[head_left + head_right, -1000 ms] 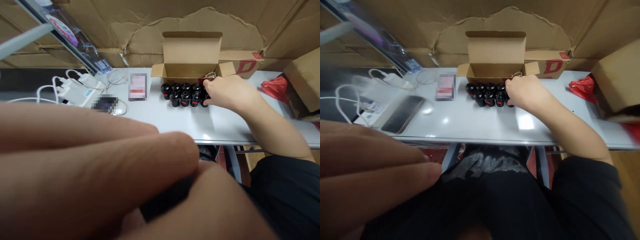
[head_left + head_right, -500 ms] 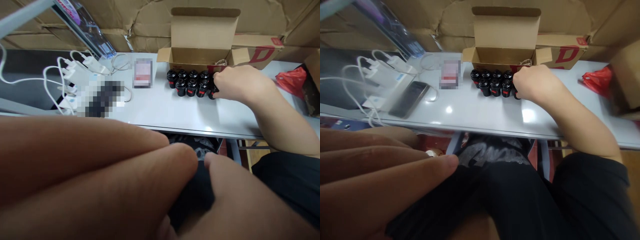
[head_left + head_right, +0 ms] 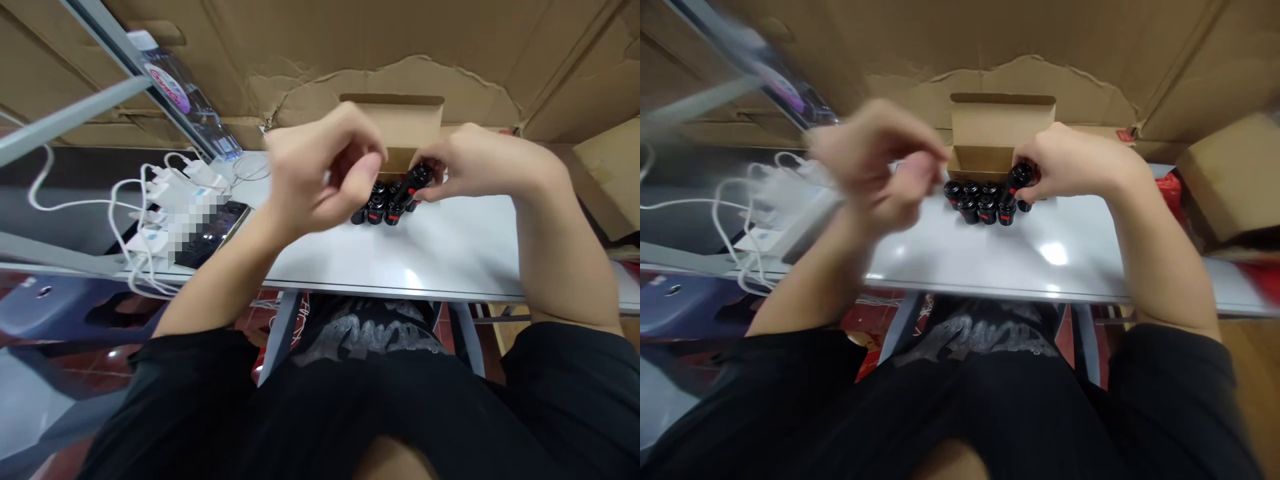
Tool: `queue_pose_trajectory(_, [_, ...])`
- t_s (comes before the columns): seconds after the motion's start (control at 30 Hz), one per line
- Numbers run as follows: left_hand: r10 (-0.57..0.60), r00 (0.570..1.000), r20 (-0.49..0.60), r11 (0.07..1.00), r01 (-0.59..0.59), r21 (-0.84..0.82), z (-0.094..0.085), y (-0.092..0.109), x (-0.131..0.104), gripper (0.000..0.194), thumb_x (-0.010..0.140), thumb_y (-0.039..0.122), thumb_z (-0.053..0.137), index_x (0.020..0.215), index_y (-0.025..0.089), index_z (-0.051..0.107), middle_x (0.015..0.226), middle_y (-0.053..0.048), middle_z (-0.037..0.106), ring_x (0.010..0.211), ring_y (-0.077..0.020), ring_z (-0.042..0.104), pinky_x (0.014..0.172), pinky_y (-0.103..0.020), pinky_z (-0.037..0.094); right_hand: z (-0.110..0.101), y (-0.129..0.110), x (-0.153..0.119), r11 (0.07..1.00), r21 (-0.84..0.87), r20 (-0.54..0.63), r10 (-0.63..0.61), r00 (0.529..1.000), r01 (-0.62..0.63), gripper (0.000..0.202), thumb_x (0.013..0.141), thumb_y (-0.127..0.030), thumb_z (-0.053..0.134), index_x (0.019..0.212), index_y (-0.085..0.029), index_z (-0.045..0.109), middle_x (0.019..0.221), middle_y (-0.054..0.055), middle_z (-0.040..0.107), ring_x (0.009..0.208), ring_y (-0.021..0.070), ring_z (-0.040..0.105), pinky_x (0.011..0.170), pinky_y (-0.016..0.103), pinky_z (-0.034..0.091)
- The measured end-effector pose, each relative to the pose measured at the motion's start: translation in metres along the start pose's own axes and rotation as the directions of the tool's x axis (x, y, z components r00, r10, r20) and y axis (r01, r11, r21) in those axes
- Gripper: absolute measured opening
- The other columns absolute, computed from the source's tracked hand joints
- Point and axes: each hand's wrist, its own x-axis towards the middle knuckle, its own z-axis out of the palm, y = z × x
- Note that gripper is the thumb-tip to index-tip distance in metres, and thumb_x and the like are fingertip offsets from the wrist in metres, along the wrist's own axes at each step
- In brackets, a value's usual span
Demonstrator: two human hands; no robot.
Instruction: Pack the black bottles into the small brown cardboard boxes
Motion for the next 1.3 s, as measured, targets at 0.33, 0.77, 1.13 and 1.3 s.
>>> queue_pose_trajectory(0.33, [0.015, 0.976, 0.219, 0.943, 0.059, -0.327, 0.112, -0.061, 0.082, 0.092, 0.126, 0.097, 0.025, 0.178, 0.030, 0.059, 0.141, -0.014, 0.089, 0.135, -0.0398, 0.093, 0.118, -0.066, 0.075, 0.021, 0.037, 0.020, 0.946, 0.272, -0.360, -0.073, 0.930, 0.179, 0.053, 0.106, -0.052, 0.076, 0.148, -0.021, 0.088, 0.125, 0.018, 0.094, 0.111, 0.0391, 0.087, 0.108, 0.058, 0.071])
queue_pose_trajectory(0.77, [-0.171, 0.972, -0.160, 0.796, 0.041, -0.604, 0.063, -0.175, 0.097, 0.059, 0.116, 0.092, 0.074, 0.118, 0.035, 0.060, 0.093, 0.000, 0.061, 0.074, -0.0186, 0.062, 0.076, -0.048, 0.068, 0.060, 0.106, 0.059, 0.832, 0.464, -0.570, 0.016, 0.822, 0.305, 0.058, 0.100, -0.068, 0.111, 0.133, -0.032, 0.080, 0.112, 0.009, 0.091, 0.103, 0.0362, 0.084, 0.102, 0.062, 0.069])
queue_pose_trajectory(1.13, [-0.139, 0.977, -0.163, 0.921, 0.067, -0.385, 0.097, -0.205, 0.082, 0.090, 0.115, 0.113, 0.047, 0.131, 0.028, 0.071, 0.105, -0.006, 0.080, 0.111, -0.0307, 0.088, 0.115, -0.057, 0.071, 0.134, 0.136, 0.028, 0.947, 0.320, -0.579, 0.212, 0.787, -0.019, 0.045, 0.121, -0.075, 0.075, 0.143, -0.036, 0.076, 0.162, 0.020, 0.082, 0.154, 0.0508, 0.066, 0.143, 0.082, 0.048])
queue_pose_trajectory(1.3, [-0.102, 0.985, -0.137, 0.954, 0.058, -0.293, 0.103, -0.207, 0.070, 0.094, 0.118, 0.109, 0.044, 0.149, 0.026, 0.074, 0.102, -0.007, 0.081, 0.108, -0.0313, 0.087, 0.126, -0.059, 0.067, 0.154, 0.135, 0.040, 0.963, 0.270, -0.553, 0.140, 0.821, 0.017, 0.054, 0.128, -0.074, 0.054, 0.155, -0.034, 0.079, 0.163, 0.023, 0.079, 0.162, 0.0526, 0.067, 0.145, 0.083, 0.049])
